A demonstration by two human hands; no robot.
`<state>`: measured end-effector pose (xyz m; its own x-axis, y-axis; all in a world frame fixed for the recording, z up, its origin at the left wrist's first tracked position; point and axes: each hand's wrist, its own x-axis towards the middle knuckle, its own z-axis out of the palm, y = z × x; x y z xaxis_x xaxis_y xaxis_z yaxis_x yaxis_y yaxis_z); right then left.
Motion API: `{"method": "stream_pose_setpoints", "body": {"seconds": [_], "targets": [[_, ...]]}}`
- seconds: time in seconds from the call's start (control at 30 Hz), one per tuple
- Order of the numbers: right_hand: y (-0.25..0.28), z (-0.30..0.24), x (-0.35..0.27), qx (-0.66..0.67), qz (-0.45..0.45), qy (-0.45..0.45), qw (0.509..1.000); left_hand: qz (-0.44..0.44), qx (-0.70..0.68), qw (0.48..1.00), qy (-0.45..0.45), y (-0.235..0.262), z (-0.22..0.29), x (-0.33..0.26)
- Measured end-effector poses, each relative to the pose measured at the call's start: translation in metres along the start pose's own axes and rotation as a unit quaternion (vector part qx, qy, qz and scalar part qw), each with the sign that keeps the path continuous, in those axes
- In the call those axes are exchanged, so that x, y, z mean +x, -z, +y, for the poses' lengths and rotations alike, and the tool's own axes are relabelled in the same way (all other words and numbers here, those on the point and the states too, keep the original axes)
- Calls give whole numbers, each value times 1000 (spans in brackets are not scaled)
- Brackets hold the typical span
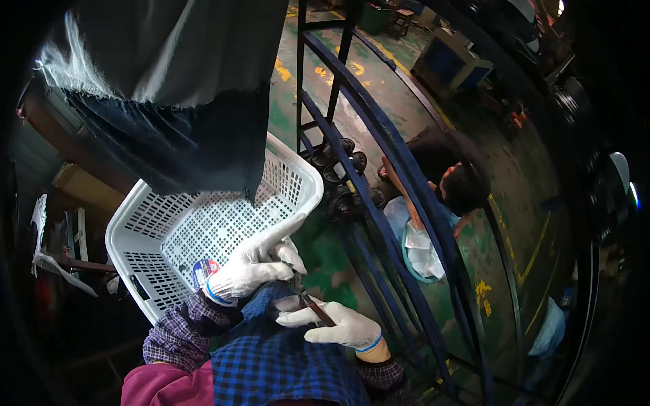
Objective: Using a small tool to trim excess material from the soles of finished sandals before placing them in a basket or on a rack.
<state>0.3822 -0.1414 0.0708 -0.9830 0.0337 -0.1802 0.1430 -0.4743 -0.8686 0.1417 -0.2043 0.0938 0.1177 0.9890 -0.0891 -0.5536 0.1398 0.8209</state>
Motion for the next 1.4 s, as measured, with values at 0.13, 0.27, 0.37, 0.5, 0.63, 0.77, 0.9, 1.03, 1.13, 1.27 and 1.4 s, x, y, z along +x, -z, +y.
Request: {"method": "stream_pose_setpoints", "body": {"seconds": [0.13,0.27,0.37,0.5,0.63,0.77,0.9,1.03,1.13,1.27,1.4], "targets": [[-1,4,-5,20,-7,-10,1000,76,-12,996,-38,14,-9,-5],[4,20,-16,26,20,-12,999,-141,643,753,-28,46,-27,-31],[6,32,-30,27,54,0,998,-96,416,895,131,47,-35,-37],[3,49,-41,85,99,50,990,-28,-317,948,-8,25,-56,-48],[1,59,-45,129,120,96,980,-20,-393,919,-19,26,-62,-42],[1,64,-43,142,125,110,976,-62,-151,986,39,59,-101,-56],[0,61,-37,156,154,107,970,-19,33,995,89,60,-85,-65],[-2,69,-33,184,188,103,959,148,75,969,184,91,-94,-72],[12,113,-41,240,272,-28,931,200,189,941,197,153,-112,-87],[-3,91,5,211,330,18,920,310,294,841,332,256,-143,-87],[16,152,8,144,373,-131,907,303,350,811,359,390,-199,-30]]}}
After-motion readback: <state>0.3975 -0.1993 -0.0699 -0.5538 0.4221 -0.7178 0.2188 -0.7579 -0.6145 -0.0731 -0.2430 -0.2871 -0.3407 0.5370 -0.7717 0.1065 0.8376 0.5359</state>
